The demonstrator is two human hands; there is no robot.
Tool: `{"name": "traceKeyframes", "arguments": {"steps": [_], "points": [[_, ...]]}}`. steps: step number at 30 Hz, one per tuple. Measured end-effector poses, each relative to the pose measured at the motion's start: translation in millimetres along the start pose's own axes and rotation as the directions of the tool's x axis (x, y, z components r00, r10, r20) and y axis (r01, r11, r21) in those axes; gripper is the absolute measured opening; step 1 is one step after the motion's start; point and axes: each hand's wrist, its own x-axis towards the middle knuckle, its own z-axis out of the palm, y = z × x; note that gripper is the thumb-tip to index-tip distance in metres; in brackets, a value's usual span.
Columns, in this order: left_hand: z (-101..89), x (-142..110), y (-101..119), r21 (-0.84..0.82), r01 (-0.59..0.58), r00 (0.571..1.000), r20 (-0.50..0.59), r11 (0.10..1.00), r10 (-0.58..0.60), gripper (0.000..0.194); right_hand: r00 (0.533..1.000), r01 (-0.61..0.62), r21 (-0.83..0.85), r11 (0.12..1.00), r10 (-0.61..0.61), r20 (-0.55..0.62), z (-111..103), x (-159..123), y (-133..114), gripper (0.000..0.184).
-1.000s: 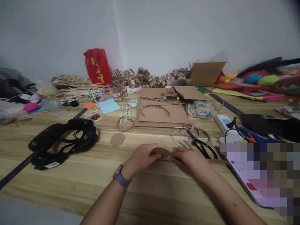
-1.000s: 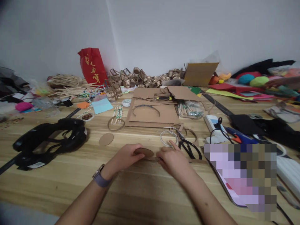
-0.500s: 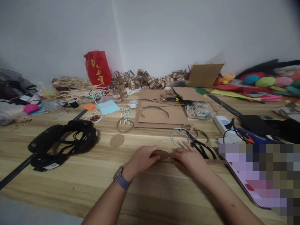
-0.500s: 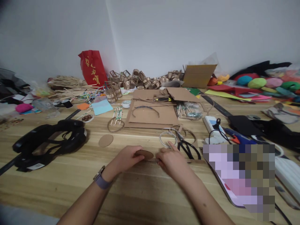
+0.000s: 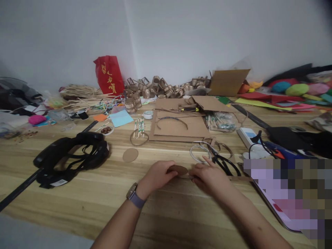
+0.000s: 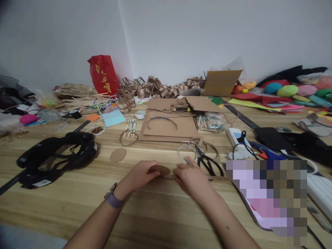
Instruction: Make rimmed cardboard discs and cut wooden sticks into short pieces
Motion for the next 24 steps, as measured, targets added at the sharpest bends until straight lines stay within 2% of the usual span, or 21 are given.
{"name": "traceKeyframes", "arguments": {"steps": [24], "points": [[0.2,-0.5,0.2,-0.056,-0.018,1.000,-0.006,0.998,0.018,0.011,1.000,0.008,0.000,1.000,-0.008,0.001,0.6,1.3,-0.4,0.016]]}}
